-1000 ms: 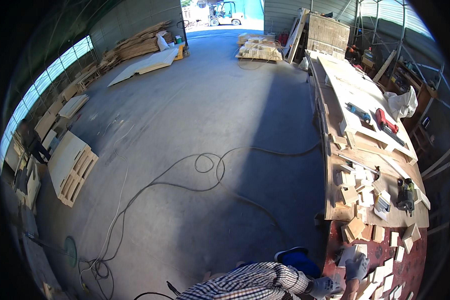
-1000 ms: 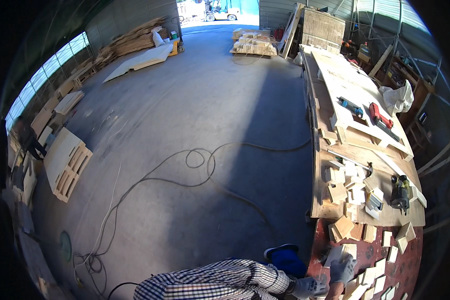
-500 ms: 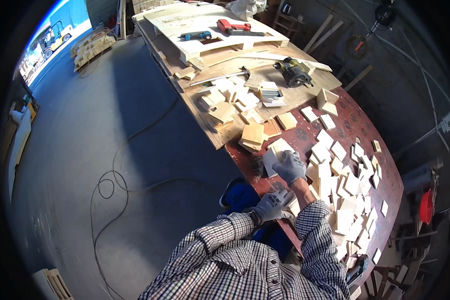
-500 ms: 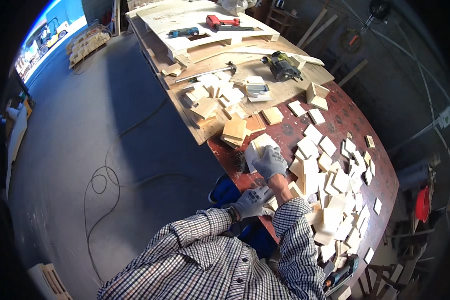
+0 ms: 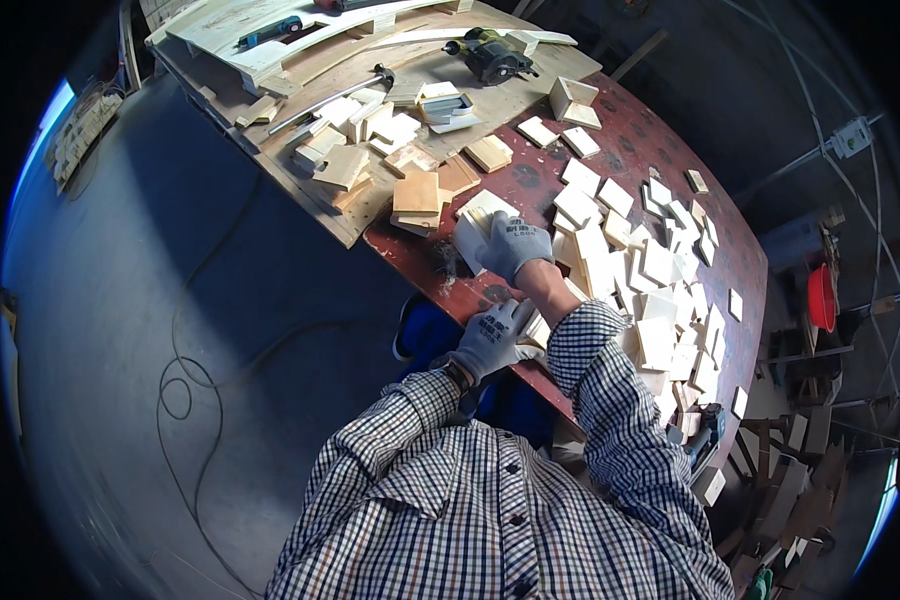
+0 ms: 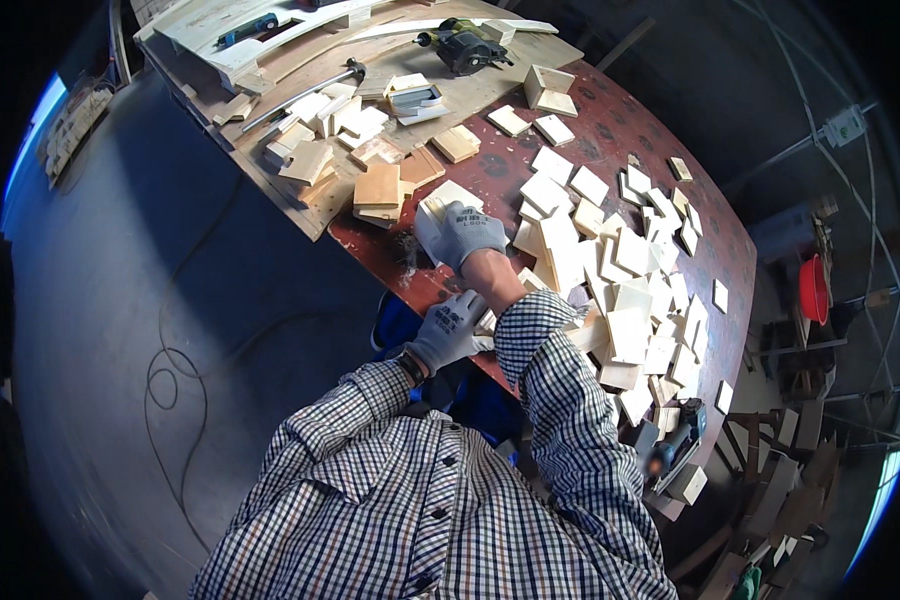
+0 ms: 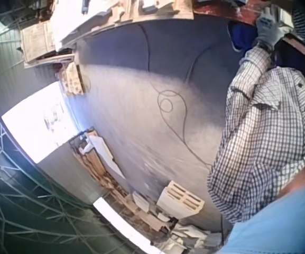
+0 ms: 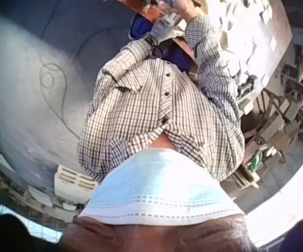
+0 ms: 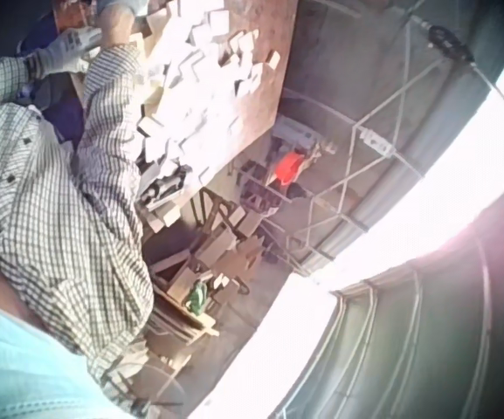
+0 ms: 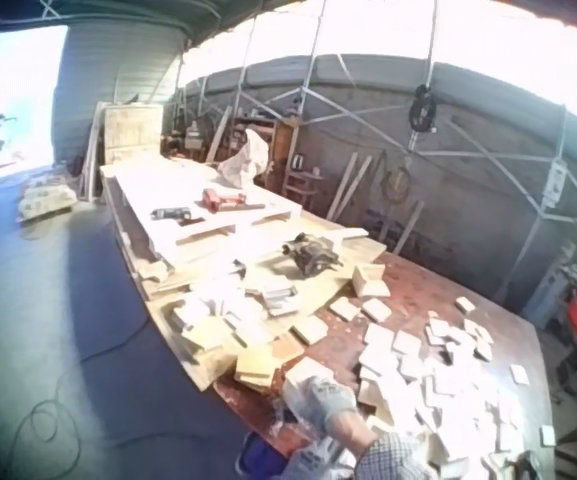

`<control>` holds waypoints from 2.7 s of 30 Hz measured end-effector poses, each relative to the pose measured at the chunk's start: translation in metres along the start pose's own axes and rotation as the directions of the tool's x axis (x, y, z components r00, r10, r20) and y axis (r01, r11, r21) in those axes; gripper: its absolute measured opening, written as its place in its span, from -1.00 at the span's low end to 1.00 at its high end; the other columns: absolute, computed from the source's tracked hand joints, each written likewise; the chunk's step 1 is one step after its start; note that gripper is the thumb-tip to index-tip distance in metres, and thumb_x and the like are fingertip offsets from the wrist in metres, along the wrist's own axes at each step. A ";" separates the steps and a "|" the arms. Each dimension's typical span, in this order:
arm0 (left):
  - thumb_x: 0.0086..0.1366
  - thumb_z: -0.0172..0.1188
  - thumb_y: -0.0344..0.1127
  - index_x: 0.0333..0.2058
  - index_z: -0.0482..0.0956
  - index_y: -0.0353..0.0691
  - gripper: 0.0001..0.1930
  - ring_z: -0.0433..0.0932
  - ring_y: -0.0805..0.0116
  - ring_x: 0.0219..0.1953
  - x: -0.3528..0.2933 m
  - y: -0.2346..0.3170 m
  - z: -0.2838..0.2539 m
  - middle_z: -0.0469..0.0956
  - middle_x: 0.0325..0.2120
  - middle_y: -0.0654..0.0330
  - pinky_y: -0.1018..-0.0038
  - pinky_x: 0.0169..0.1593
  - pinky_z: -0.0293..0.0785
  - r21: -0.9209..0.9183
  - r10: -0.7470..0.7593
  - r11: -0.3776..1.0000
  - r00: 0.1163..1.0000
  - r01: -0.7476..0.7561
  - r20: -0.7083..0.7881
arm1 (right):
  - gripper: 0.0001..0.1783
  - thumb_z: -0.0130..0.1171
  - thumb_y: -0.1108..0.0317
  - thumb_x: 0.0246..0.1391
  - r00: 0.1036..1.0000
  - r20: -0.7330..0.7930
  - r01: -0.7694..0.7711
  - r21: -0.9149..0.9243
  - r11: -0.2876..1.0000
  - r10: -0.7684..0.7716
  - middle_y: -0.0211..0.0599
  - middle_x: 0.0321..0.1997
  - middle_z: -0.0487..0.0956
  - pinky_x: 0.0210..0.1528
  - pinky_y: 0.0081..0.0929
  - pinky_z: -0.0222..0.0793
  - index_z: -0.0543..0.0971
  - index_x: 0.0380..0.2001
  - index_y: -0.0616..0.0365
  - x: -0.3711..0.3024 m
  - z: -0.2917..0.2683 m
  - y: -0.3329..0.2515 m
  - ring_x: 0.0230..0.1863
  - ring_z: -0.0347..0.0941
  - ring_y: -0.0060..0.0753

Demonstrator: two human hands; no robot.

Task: The person assembles small wooden boxes by hand, arranging four cut pieces into a rectangular frame and securing them with a pneumatic nail gun. The person repeats this process multiple times, stacking completed boxes on the workbench.

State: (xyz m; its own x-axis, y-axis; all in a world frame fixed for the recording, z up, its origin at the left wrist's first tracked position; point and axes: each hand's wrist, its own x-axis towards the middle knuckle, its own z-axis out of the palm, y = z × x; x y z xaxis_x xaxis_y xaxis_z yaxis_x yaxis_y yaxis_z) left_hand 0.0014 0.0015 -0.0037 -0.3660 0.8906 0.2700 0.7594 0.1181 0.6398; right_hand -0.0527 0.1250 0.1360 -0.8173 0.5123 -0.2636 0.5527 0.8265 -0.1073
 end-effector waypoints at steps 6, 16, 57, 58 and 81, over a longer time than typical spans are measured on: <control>0.14 0.47 0.19 0.25 0.40 -0.17 -0.17 0.61 0.08 0.08 0.001 -0.002 -0.001 0.54 0.05 0.05 0.18 -0.01 0.63 0.033 0.003 0.999 1.000 -0.003 0.024 | -0.41 0.27 -0.05 0.04 0.999 -0.039 -0.020 0.089 0.996 0.023 0.11 -0.07 0.74 0.04 -0.15 0.59 0.66 -0.03 0.23 0.009 0.006 0.010 -0.04 0.72 0.09; 0.18 0.46 0.11 0.10 0.49 -0.19 -0.34 0.61 0.04 0.05 -0.001 -0.003 -0.001 0.57 -0.02 0.03 0.18 0.01 0.61 0.014 0.031 0.999 0.999 -0.030 -0.019 | -0.56 0.44 0.04 0.05 0.945 0.328 -0.274 0.814 0.513 -0.016 -0.32 -0.50 0.56 -0.53 -0.42 0.36 0.72 -0.26 0.26 0.002 0.029 0.004 -0.58 0.42 -0.45; 0.06 0.63 0.08 -0.03 0.60 -0.30 -0.33 0.69 -0.02 -0.23 0.013 0.006 -0.010 0.66 -0.21 0.00 0.22 -0.16 0.62 0.034 0.139 0.990 0.990 -0.139 -0.024 | -0.49 0.35 -0.05 0.12 0.835 -0.443 -0.291 0.152 0.945 0.328 -0.19 -0.14 0.53 -0.09 -0.15 0.37 0.61 -0.09 0.17 -0.200 0.141 0.104 -0.10 0.50 -0.16; 0.06 0.63 0.08 -0.03 0.60 -0.30 -0.32 0.69 -0.03 -0.23 0.013 0.004 -0.009 0.66 -0.21 0.00 0.22 -0.16 0.62 0.031 0.150 0.988 0.988 -0.149 -0.027 | -0.53 0.35 -0.02 0.12 0.841 -0.433 -0.287 0.151 0.946 0.324 -0.21 -0.15 0.53 -0.09 -0.17 0.37 0.62 -0.12 0.16 -0.202 0.138 0.104 -0.11 0.51 -0.18; 0.00 0.67 0.03 -0.03 0.60 -0.30 -0.31 0.72 0.02 -0.27 0.015 0.005 -0.014 0.69 -0.26 0.02 0.26 -0.18 0.65 -0.087 0.099 0.992 0.995 -0.096 0.026 | -0.46 0.15 -0.11 0.26 0.809 -0.297 -0.243 0.618 0.748 0.508 0.02 -0.16 0.54 -0.13 -0.08 0.55 0.56 -0.18 0.26 -0.200 0.122 0.114 -0.21 0.62 0.03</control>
State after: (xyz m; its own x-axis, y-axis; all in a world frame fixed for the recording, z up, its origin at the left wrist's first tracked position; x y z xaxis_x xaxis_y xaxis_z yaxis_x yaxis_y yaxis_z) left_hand -0.0079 0.0094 0.0140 -0.2750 0.9091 0.3129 0.7414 -0.0066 0.6710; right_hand 0.1935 0.0883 0.0598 -0.4288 0.9033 0.0167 0.7127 0.3495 -0.6082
